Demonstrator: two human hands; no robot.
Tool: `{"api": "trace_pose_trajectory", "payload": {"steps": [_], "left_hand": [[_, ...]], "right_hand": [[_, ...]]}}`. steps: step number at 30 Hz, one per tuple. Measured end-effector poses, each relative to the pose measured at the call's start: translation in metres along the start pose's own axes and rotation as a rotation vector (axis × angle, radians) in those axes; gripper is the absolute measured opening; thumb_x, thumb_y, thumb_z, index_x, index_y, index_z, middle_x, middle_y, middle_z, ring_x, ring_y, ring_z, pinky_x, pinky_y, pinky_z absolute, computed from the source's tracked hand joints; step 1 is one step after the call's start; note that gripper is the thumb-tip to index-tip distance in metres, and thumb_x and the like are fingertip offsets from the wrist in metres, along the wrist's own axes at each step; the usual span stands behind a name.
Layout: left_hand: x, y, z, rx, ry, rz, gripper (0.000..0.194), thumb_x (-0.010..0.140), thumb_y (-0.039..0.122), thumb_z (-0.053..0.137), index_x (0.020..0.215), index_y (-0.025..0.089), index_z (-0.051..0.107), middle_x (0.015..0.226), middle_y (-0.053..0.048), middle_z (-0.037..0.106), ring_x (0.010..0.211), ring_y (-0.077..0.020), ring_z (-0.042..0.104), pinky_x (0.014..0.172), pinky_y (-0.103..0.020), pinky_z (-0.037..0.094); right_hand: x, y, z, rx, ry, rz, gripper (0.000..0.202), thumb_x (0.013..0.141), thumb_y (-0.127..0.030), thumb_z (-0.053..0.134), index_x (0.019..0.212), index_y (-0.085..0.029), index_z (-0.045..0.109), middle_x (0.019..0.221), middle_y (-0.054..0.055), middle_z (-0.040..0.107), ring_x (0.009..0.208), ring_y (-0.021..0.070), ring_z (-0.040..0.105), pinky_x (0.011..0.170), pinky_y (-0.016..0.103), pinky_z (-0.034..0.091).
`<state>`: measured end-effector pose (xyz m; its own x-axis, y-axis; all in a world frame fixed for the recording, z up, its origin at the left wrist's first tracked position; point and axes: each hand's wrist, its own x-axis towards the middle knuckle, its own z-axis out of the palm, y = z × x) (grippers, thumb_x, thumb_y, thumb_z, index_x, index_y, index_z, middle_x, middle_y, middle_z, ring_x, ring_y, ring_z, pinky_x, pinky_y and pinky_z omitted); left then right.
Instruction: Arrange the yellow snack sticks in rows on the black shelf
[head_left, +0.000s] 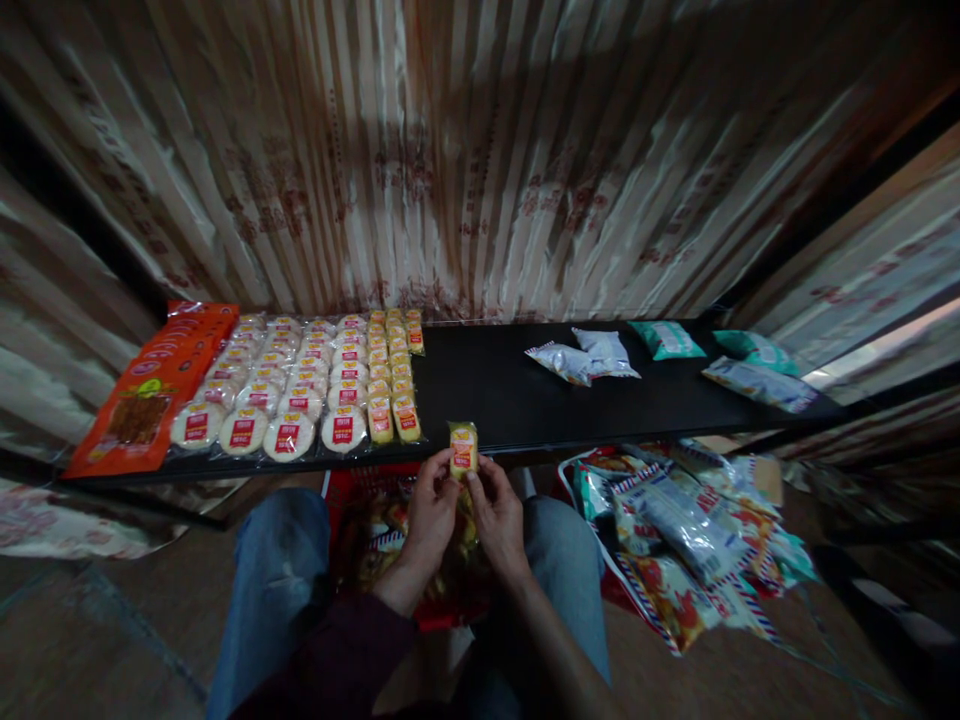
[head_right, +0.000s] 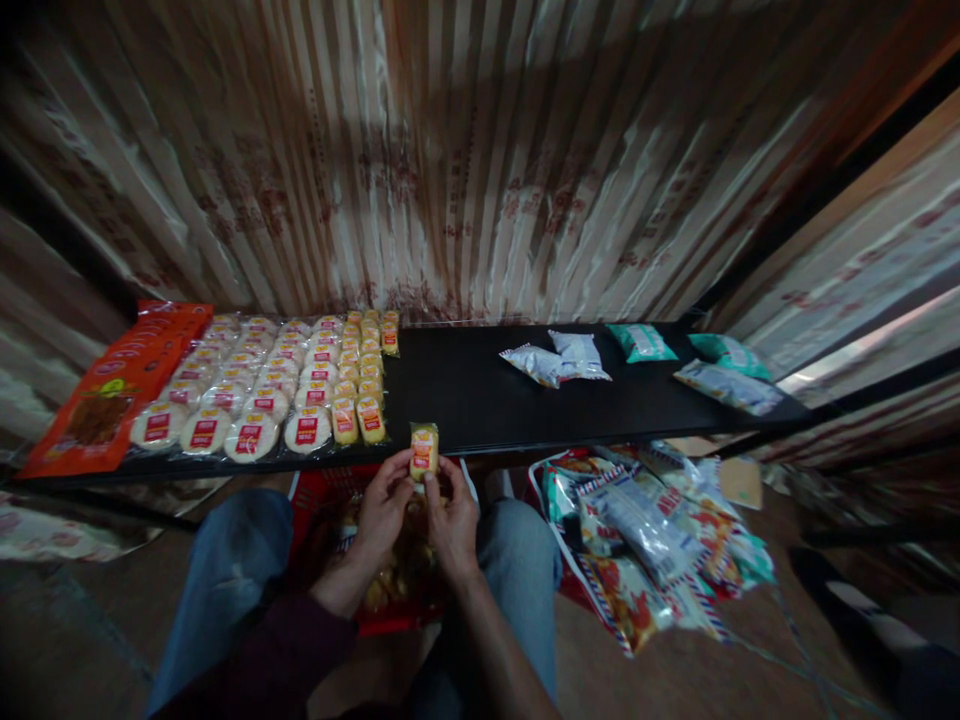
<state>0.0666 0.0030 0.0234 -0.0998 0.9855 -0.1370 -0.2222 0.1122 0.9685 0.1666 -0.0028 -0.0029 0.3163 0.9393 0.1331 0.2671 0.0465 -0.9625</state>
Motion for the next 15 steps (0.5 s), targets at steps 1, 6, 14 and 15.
{"api": "trace_pose_trajectory", "payload": {"steps": [1, 6, 14, 15], "left_hand": [[0.002, 0.001, 0.0, 0.0, 0.002, 0.0, 0.033, 0.075, 0.013, 0.056, 0.106, 0.019, 0.064, 0.11, -0.008, 0.066, 0.099, -0.0175, 0.061, 0.095, -0.034, 0.044], [0.012, 0.003, 0.001, 0.001, -0.015, 0.007, 0.034, 0.075, 0.013, 0.056, 0.107, 0.019, 0.062, 0.112, -0.009, 0.065, 0.102, -0.0186, 0.061, 0.096, -0.036, 0.044], [0.029, 0.009, 0.004, 0.068, 0.013, 0.005, 0.035, 0.073, 0.008, 0.05, 0.105, 0.018, 0.062, 0.112, -0.009, 0.064, 0.104, -0.0179, 0.059, 0.098, -0.036, 0.044], [0.031, 0.009, 0.005, 0.087, 0.021, 0.011, 0.035, 0.073, 0.007, 0.05, 0.104, 0.018, 0.063, 0.112, -0.009, 0.064, 0.104, -0.0178, 0.059, 0.098, -0.035, 0.043]], "right_hand": [[0.003, 0.0, 0.0, 0.0, -0.011, -0.007, 0.035, 0.083, -0.043, 0.056, 0.107, -0.019, 0.062, 0.106, 0.009, 0.069, 0.097, 0.0221, 0.064, 0.087, 0.036, 0.051], [0.016, -0.001, 0.002, 0.0, -0.031, -0.007, 0.035, 0.083, -0.042, 0.056, 0.108, -0.019, 0.062, 0.105, 0.008, 0.069, 0.096, 0.0219, 0.064, 0.089, 0.037, 0.049], [0.033, -0.01, 0.006, 0.013, -0.043, 0.018, 0.039, 0.082, -0.044, 0.056, 0.108, -0.017, 0.063, 0.103, 0.009, 0.07, 0.094, 0.0228, 0.065, 0.086, 0.036, 0.05], [0.035, -0.011, 0.007, 0.013, -0.047, 0.019, 0.038, 0.082, -0.044, 0.056, 0.108, -0.017, 0.063, 0.103, 0.009, 0.071, 0.093, 0.0226, 0.065, 0.086, 0.036, 0.05]]}}
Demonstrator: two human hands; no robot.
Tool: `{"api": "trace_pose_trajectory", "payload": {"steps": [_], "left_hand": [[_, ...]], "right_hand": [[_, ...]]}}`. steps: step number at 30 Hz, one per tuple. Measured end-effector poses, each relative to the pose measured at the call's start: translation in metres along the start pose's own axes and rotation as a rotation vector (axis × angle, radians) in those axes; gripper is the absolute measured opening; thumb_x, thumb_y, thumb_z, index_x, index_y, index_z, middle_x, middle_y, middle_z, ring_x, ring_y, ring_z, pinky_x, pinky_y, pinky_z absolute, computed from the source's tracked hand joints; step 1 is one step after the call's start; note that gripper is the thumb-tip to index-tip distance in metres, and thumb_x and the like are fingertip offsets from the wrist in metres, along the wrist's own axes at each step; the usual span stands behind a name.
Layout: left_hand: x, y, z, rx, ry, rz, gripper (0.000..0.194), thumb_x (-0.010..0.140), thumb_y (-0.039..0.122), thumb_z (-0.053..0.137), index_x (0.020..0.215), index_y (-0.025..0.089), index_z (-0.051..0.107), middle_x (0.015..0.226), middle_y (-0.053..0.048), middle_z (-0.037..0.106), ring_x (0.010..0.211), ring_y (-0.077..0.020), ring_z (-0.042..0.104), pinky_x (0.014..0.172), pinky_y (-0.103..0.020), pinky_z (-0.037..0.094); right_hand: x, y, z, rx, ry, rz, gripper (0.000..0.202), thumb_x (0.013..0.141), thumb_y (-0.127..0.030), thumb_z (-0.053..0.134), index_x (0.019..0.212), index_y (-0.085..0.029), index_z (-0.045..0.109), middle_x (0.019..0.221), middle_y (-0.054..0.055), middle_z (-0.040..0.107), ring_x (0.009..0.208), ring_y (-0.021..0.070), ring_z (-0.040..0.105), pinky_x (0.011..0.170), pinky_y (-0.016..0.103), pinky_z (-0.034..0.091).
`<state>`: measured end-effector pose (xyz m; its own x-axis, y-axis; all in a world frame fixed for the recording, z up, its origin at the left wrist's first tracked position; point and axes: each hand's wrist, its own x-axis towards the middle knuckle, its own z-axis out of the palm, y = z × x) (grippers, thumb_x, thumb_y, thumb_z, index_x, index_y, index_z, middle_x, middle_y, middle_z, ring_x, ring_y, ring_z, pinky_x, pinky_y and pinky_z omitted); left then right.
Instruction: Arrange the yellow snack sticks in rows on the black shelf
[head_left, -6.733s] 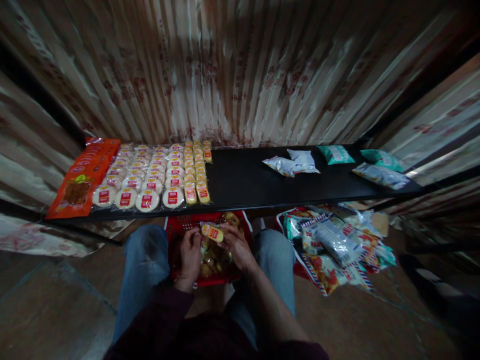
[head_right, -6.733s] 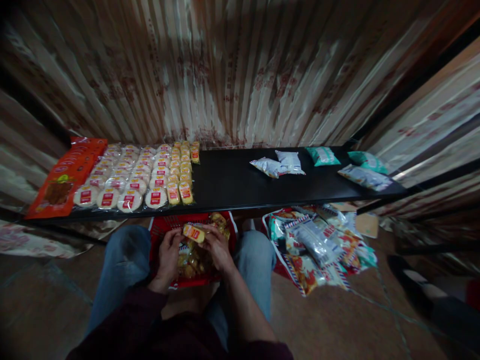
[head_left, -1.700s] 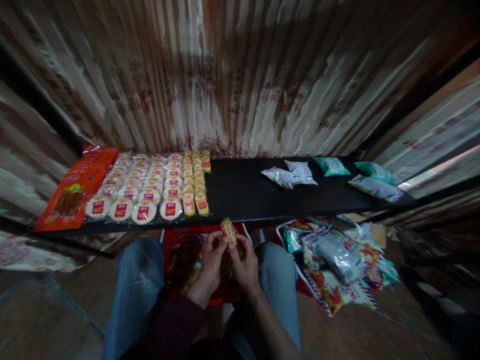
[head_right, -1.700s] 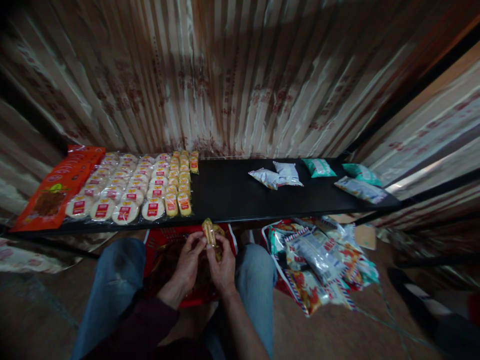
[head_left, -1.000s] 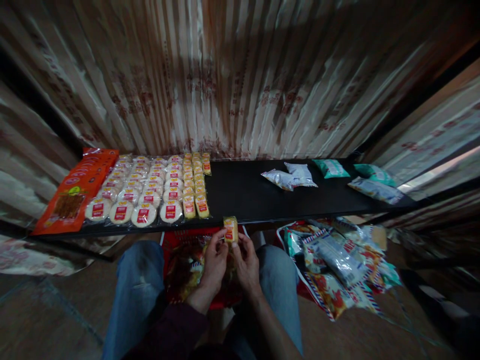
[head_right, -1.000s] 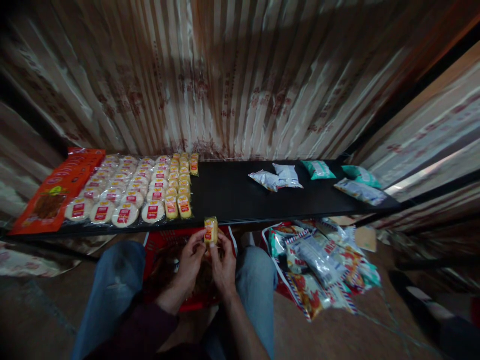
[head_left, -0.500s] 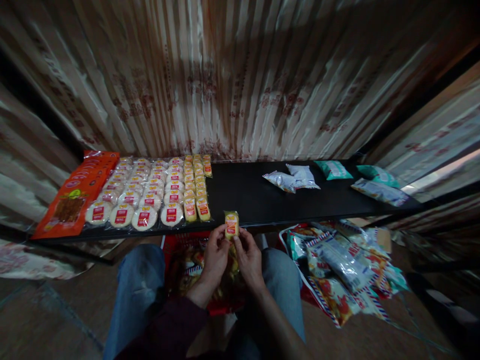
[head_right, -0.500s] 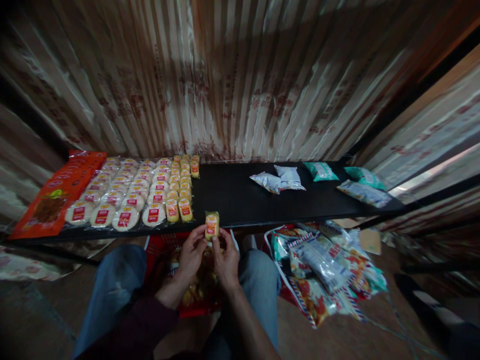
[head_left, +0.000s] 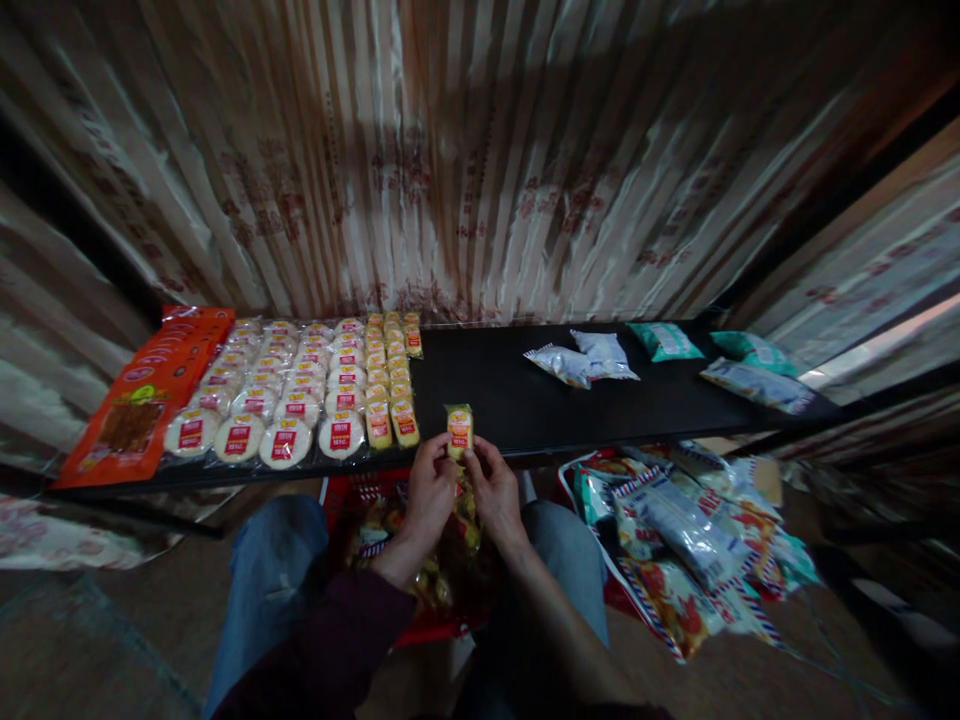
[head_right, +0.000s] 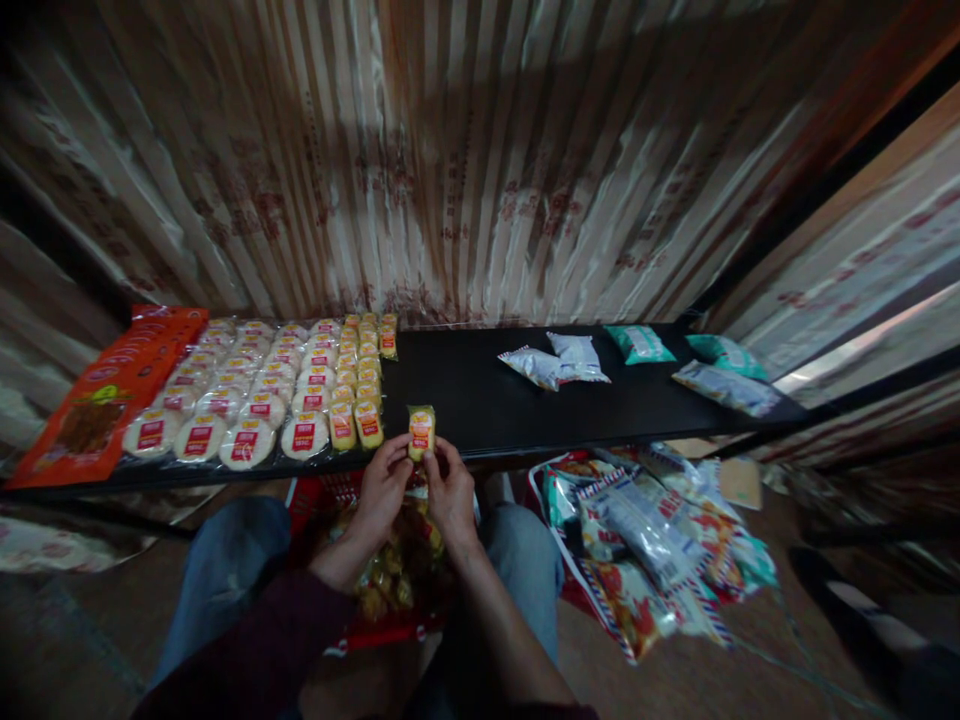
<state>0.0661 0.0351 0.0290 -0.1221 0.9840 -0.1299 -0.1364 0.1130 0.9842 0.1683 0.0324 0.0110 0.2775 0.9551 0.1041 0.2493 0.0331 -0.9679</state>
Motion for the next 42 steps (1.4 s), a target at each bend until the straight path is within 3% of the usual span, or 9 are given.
{"api": "trace_pose_trajectory", "payload": {"steps": [10, 21, 26, 42], "left_hand": [[0.026, 0.005, 0.007, 0.133, 0.025, 0.055, 0.033, 0.067, 0.005, 0.056, 0.094, 0.019, 0.068, 0.103, -0.008, 0.065, 0.099, -0.0191, 0.059, 0.095, -0.036, 0.044], [0.034, 0.013, 0.01, 0.111, -0.021, 0.021, 0.036, 0.067, 0.003, 0.055, 0.098, 0.017, 0.066, 0.104, -0.01, 0.067, 0.096, -0.0201, 0.063, 0.092, -0.035, 0.047], [0.041, 0.015, 0.011, 0.046, -0.05, 0.039, 0.035, 0.067, 0.004, 0.056, 0.098, 0.018, 0.065, 0.103, -0.008, 0.068, 0.098, -0.0188, 0.063, 0.095, -0.035, 0.045], [0.082, 0.035, 0.021, 0.196, 0.04, 0.053, 0.024, 0.071, 0.013, 0.059, 0.092, 0.021, 0.067, 0.096, -0.008, 0.069, 0.1, -0.0231, 0.061, 0.096, -0.036, 0.041]], "right_hand": [[0.026, 0.007, 0.007, 0.026, -0.002, -0.037, 0.036, 0.081, -0.042, 0.055, 0.108, -0.018, 0.062, 0.1, 0.008, 0.071, 0.089, 0.0226, 0.067, 0.084, 0.037, 0.051], [0.046, 0.006, 0.004, -0.078, -0.084, -0.078, 0.029, 0.081, -0.037, 0.054, 0.103, -0.02, 0.063, 0.093, 0.006, 0.072, 0.084, 0.0222, 0.068, 0.081, 0.036, 0.052], [0.056, 0.004, 0.007, -0.137, -0.046, -0.12, 0.025, 0.079, -0.035, 0.058, 0.1, -0.024, 0.065, 0.087, 0.004, 0.073, 0.08, 0.0219, 0.069, 0.079, 0.037, 0.053], [0.106, 0.002, 0.037, -0.069, -0.027, -0.106, 0.028, 0.074, -0.034, 0.058, 0.097, -0.019, 0.063, 0.085, 0.006, 0.073, 0.078, 0.0211, 0.068, 0.076, 0.034, 0.051]]}}
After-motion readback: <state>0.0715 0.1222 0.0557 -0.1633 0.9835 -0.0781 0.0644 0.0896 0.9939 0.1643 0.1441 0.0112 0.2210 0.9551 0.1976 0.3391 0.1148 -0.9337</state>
